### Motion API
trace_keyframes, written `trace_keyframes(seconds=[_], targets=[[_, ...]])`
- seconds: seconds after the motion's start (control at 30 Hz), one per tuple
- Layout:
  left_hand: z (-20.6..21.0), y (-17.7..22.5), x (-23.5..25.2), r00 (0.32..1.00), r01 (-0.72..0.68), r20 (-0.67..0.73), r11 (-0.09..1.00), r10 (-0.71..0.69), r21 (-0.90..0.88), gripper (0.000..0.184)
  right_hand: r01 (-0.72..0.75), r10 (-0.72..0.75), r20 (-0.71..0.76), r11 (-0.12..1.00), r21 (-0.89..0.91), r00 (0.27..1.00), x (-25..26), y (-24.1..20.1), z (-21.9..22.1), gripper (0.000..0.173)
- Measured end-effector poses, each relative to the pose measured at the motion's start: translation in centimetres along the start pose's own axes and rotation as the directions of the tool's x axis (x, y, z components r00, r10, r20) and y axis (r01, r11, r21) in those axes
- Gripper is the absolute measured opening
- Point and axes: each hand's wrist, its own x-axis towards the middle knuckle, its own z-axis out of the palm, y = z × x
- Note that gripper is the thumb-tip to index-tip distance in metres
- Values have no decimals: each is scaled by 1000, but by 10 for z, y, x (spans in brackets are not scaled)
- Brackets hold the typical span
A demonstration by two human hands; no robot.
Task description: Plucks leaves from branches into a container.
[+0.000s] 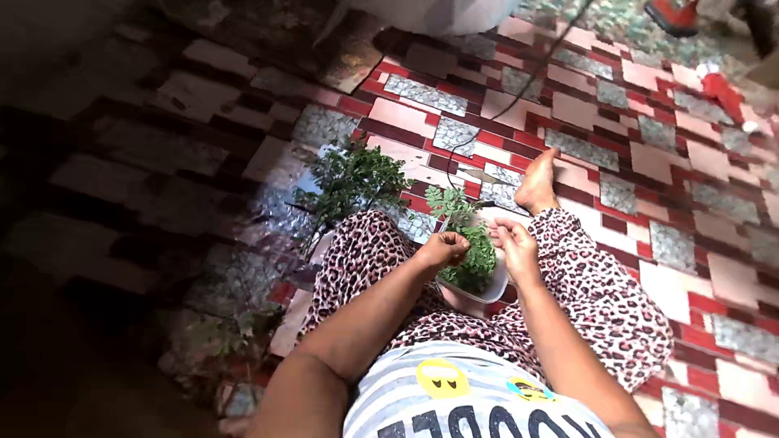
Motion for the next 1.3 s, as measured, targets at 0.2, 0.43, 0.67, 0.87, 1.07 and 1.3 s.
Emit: trace_keyframes(seconds=[0.2, 0.43, 0.67, 0.87, 1.07, 1.3], targets=[[0, -2, 6, 1000, 22, -18, 998, -23, -51, 11, -97, 99, 8, 947, 305, 995, -11, 35, 7, 7], [6, -9, 15, 999, 40, -8, 999, -40, -4, 10, -166, 126, 135, 923, 347, 983, -13, 34, 16, 9], [12, -11, 18, 999, 42, 18, 996, -43, 79, 11, -219, 179, 143, 910, 353, 973, -14, 33, 13, 5], [11, -13, 20, 999, 24, 31, 997, -27, 67, 13, -275, 232, 168, 910, 311, 958, -16, 28, 12, 4], [12, -10, 13, 998, -29, 61, 997, 25, 72, 12, -312, 265, 169, 865, 393, 949, -19, 21, 14, 11], [13, -7, 10, 1000, 6, 19, 1000, -6, -5, 12, -342, 266, 226, 830, 440, 937, -19, 14, 8, 19]])
